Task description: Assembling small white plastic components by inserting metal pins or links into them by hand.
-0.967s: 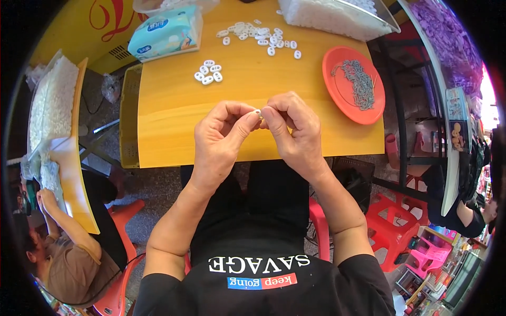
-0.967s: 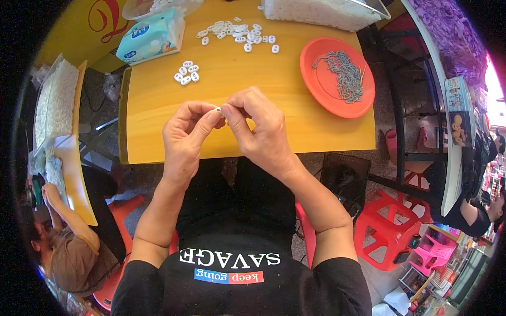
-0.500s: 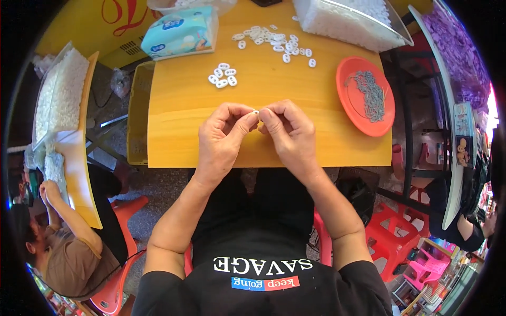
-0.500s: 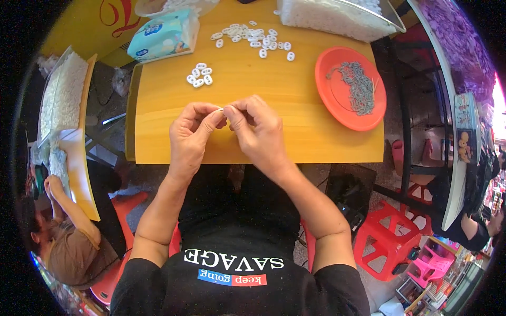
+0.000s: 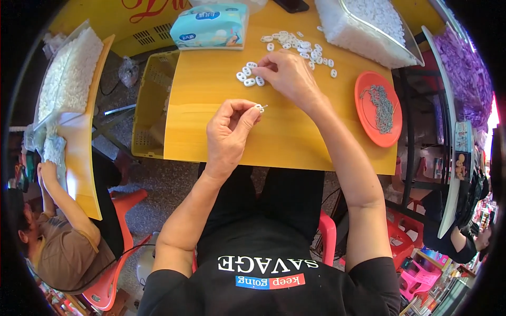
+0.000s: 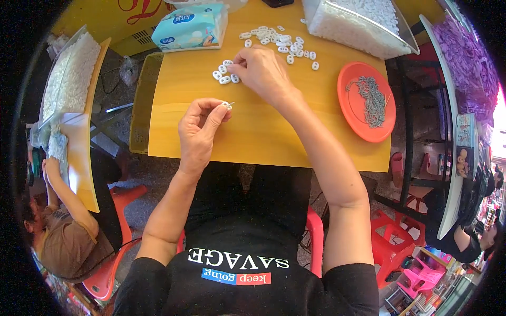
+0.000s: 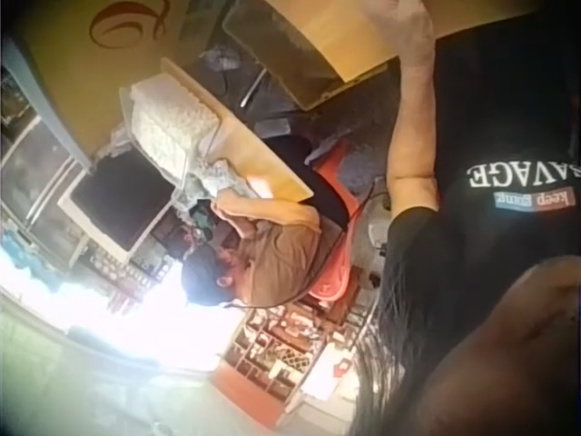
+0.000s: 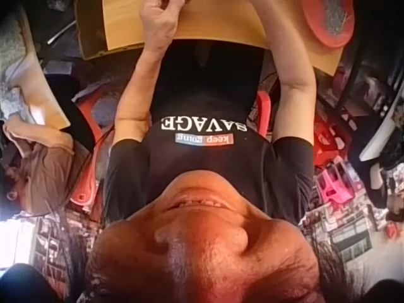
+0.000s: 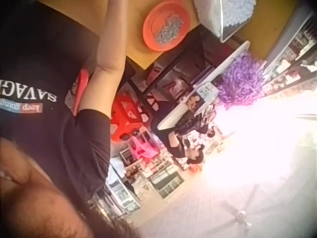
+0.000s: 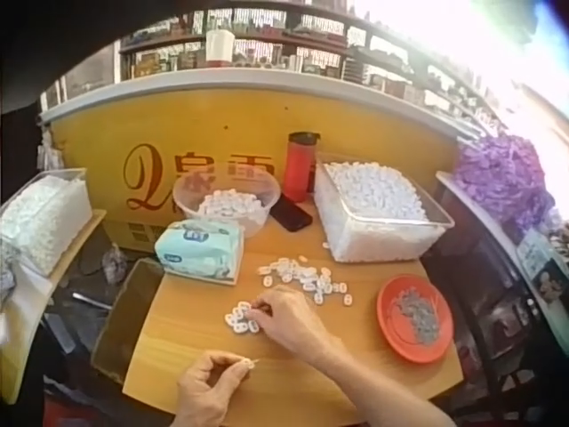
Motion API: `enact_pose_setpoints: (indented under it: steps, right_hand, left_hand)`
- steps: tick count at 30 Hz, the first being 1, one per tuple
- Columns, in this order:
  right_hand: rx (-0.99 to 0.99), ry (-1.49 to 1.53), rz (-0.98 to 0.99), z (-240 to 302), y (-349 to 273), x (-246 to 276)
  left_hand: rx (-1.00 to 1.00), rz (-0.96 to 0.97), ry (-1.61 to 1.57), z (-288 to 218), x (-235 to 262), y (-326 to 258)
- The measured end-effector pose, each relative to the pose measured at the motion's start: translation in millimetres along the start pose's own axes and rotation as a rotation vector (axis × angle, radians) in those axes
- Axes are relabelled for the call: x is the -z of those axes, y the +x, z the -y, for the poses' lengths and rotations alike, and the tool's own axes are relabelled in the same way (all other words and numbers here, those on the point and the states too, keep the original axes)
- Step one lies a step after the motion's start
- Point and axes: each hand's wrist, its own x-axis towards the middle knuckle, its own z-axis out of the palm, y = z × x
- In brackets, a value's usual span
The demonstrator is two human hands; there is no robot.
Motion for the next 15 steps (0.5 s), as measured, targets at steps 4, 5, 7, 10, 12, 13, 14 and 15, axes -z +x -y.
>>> enact_pose_setpoints:
  steps: [4,5,7,10,12,13,14,15]
  right_hand:
    - [0.003,-0.109,0.031,-5,1,10]
    - [0.020,-0.132,-0.001,-9,-1,11]
    - [0.031,-0.158,-0.034,-17,-8,13]
    - [0.090,-0.120,-0.098,-24,-26,15]
    - [-0.136,0.267,-0.146,-20,-40,16]
    - [-0.142,0.269,-0.150,-18,-47,19]
    - [-0.253,0.573,-0.110,-11,-55,26]
    - [-0.359,0.879,-0.067,-6,-61,32]
  left_hand:
    - [-0.010,-0.001,-0.050,-1,0,0]
    - [-0.008,-0.002,-0.053,-1,0,-1]
    - [-0.004,0.006,-0.051,-1,3,0]
    - [-0.003,0.009,-0.071,0,1,2]
    - [-0.004,0.002,-0.088,-2,0,2]
    - [-0.002,0.004,-0.092,-4,-1,2]
    - [0.000,0.010,-0.099,-6,-3,1]
    - [0.004,0.019,-0.096,-8,-5,1]
